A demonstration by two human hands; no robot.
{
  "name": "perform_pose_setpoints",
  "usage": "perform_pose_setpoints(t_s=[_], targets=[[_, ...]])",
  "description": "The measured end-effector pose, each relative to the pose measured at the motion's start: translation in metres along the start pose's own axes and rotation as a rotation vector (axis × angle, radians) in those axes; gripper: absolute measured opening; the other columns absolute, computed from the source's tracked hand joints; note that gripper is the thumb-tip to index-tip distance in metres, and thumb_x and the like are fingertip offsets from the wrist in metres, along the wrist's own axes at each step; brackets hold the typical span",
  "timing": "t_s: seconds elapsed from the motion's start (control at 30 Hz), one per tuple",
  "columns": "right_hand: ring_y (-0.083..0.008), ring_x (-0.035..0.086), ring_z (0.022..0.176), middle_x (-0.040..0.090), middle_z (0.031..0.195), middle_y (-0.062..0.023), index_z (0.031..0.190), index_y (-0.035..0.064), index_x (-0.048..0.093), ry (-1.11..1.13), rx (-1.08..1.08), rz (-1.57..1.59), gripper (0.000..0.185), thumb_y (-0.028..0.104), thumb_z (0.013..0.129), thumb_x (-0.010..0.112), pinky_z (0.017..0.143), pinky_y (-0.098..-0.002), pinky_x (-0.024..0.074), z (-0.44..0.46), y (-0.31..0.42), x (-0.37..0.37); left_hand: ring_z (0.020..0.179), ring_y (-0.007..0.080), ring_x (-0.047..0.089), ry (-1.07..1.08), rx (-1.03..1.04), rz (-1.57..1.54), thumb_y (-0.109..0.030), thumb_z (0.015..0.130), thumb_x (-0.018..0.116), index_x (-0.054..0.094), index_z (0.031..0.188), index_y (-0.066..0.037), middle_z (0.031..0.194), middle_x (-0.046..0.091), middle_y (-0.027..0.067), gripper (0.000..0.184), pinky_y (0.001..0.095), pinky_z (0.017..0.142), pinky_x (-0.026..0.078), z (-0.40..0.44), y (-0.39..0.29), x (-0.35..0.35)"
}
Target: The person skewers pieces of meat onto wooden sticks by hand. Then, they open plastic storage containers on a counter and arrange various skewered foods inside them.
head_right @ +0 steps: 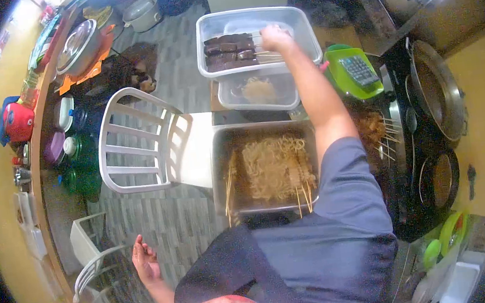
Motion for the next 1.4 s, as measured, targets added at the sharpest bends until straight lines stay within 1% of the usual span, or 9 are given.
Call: perform_pose_setpoints(t_s=[0.1,0.2,0.3,0.4,0.6,0.7,0.83,1.13,1.4], targets=[[-0.0291,0.052,0.107,0.056,0.111,-0.0169,0.110,0.0035,0.055,0.221,-0.082,-0.064,0.042,0.011,0.068,0.056,0.089,-0.0385,0.0426,0.025,-0.003,0.011,0.059,0.0059,0.045,-0.047,-0.002,0.036,-0.017,0.084,0.059,0.053,0.110,0.000,0.077,0.055,-0.0011,0.031,0.0179,0.050,0.036,-0.001,-0.002,0.006],[-0.0287,0.046,0.113,0.050,0.119,-0.0179,0.118,0.0031,0.047,0.217,0.026,-0.132,0.052,0.008,0.067,0.052,0.094,-0.0359,0.0383,0.027,0.001,0.015,0.058,0.0059,0.045,-0.084,-0.023,0.047,-0.016,0.084,0.059,0.053,0.110,0.000,0.076,0.055,-0.0011,0.031,0.0179,0.050,0.036,-0.001,0.000,0.010],[-0.0305,0.046,0.113,0.051,0.117,-0.0193,0.117,0.0042,0.048,0.243,-0.077,-0.055,0.051,0.005,0.066,0.052,0.093,-0.0374,0.0387,0.036,-0.002,0.028,0.058,0.0058,0.045,-0.097,-0.023,0.064,-0.016,0.084,0.059,0.052,0.110,0.000,0.076,0.055,-0.0011,0.032,0.0179,0.050,0.036,0.001,-0.002,0.020],[-0.0314,0.047,0.112,0.051,0.116,-0.0196,0.116,0.0052,0.049,0.277,-0.033,-0.024,0.050,0.005,0.066,0.054,0.093,-0.0379,0.0391,0.041,-0.006,0.030,0.059,0.0058,0.046,-0.084,-0.019,0.082,-0.017,0.085,0.058,0.052,0.110,0.001,0.076,0.055,-0.0010,0.032,0.0177,0.050,0.036,0.002,-0.001,0.022],[-0.0290,0.051,0.107,0.053,0.114,-0.0194,0.110,0.0032,0.052,-0.181,-0.110,-0.199,0.038,0.009,0.072,0.053,0.088,-0.0434,0.0426,0.034,0.003,0.042,0.059,0.0061,0.046,-0.089,-0.038,0.085,-0.017,0.085,0.058,0.052,0.110,0.000,0.077,0.056,-0.0009,0.031,0.0182,0.051,0.036,0.004,0.002,0.025],[-0.0303,0.052,0.106,0.054,0.113,-0.0184,0.108,0.0043,0.054,0.122,-0.080,-0.074,0.036,0.008,0.072,0.052,0.087,-0.0435,0.0428,0.056,-0.006,0.058,0.059,0.0060,0.046,-0.093,-0.036,0.088,-0.017,0.085,0.058,0.053,0.110,-0.001,0.077,0.056,-0.0012,0.030,0.0184,0.052,0.036,0.005,0.003,0.025],[-0.0327,0.054,0.101,0.058,0.104,-0.0207,0.100,0.0029,0.060,0.100,-0.067,-0.047,0.030,0.010,0.072,0.051,0.086,-0.0414,0.0434,0.047,0.000,0.037,0.059,0.0056,0.046,-0.114,-0.028,0.080,-0.016,0.085,0.057,0.053,0.109,-0.001,0.076,0.056,-0.0018,0.028,0.0180,0.052,0.036,0.003,0.003,0.028],[-0.0326,0.055,0.100,0.057,0.108,-0.0170,0.102,0.0062,0.059,0.233,-0.065,-0.109,0.031,0.016,0.075,0.046,0.084,-0.0416,0.0438,0.032,0.002,0.017,0.059,0.0046,0.045,-0.099,-0.025,0.047,-0.016,0.085,0.058,0.055,0.108,-0.003,0.075,0.055,-0.0023,0.026,0.0174,0.051,0.035,0.005,0.005,0.019],[-0.0324,0.054,0.100,0.058,0.104,-0.0179,0.102,0.0066,0.056,0.064,-0.078,-0.042,0.029,0.019,0.079,0.043,0.084,-0.0434,0.0429,0.006,0.000,0.000,0.060,0.0056,0.047,-0.047,-0.013,0.050,-0.017,0.083,0.060,0.054,0.109,-0.002,0.077,0.056,-0.0007,0.030,0.0166,0.052,0.038,0.012,0.005,0.016]])
Point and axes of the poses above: each hand's wrist, its own z-axis towards the middle knuckle, its own x-axis out of the palm, y = z × x, the point moved 2 cm from there along z, towards the middle knuckle
